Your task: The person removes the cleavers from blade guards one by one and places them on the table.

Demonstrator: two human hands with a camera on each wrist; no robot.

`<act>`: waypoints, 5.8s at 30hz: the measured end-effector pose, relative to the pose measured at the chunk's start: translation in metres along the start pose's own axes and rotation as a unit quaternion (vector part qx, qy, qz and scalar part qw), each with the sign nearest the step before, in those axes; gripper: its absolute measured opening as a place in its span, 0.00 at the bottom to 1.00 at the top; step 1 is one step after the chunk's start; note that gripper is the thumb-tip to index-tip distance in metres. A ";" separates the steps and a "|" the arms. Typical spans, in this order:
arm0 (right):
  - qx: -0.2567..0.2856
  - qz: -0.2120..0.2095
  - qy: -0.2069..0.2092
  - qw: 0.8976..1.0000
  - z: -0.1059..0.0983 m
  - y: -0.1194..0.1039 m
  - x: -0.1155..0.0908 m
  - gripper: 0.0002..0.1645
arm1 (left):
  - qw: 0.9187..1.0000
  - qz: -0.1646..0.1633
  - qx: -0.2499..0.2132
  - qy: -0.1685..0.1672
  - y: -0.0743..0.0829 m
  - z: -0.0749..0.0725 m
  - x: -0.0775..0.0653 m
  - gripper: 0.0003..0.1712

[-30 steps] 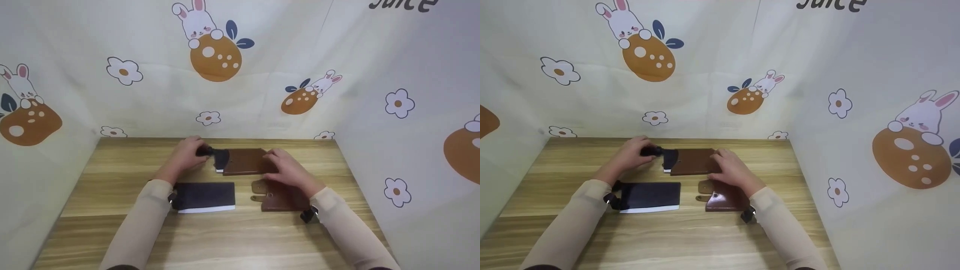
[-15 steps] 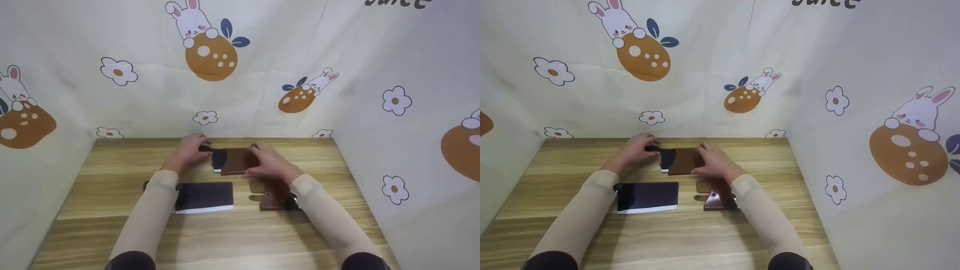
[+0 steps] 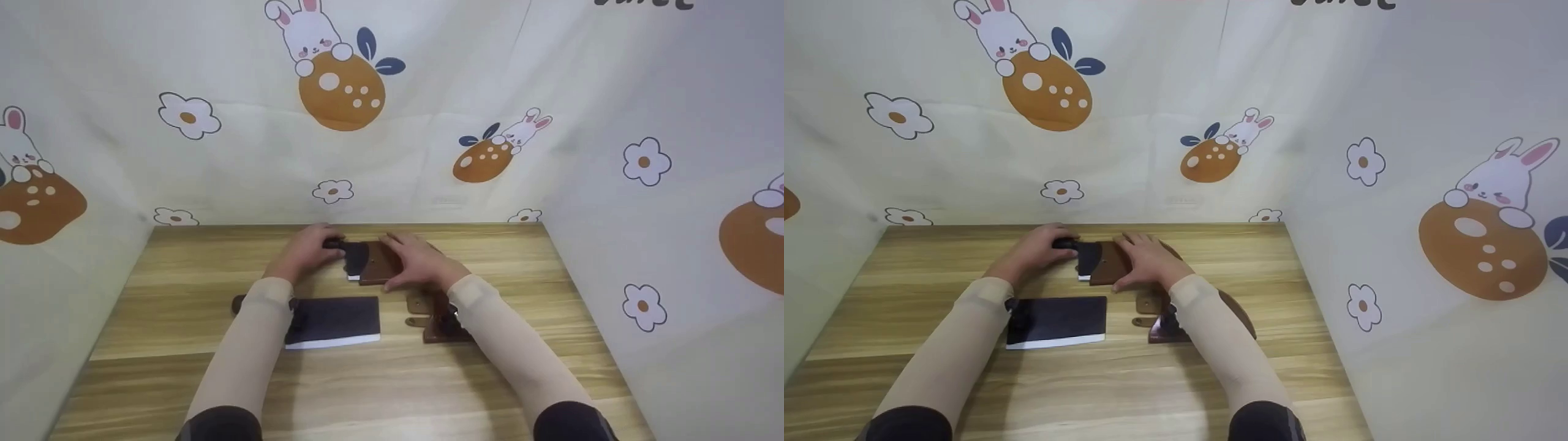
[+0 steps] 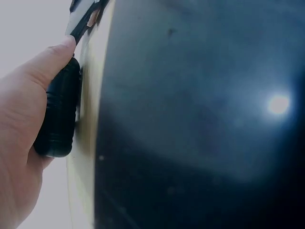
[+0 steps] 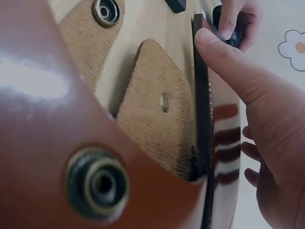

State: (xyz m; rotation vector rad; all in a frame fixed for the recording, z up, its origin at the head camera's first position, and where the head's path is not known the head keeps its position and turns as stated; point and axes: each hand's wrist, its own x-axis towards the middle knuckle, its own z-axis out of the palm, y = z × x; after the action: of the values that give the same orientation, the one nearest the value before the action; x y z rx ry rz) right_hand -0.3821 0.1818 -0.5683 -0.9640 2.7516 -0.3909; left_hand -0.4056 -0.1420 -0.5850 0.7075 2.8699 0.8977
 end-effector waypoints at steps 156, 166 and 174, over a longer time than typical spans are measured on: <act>-0.074 -0.089 0.143 0.983 -0.034 0.002 -0.076 0.73 | 0.971 0.129 0.163 0.118 0.044 -0.046 -0.055 0.19; -0.078 -0.098 0.158 0.980 -0.035 0.002 -0.076 0.73 | 0.976 0.113 0.145 0.120 0.048 -0.046 -0.053 0.19; -0.085 -0.083 0.155 0.981 -0.035 0.002 -0.076 0.73 | 0.985 0.080 0.100 0.111 0.053 -0.047 -0.052 0.21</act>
State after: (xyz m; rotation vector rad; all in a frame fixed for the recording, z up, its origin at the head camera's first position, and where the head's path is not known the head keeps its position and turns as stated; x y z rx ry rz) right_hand -0.3344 0.2381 -0.5284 -1.2803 3.0329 -0.3624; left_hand -0.3462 -0.1510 -0.5216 0.9231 3.1733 0.7543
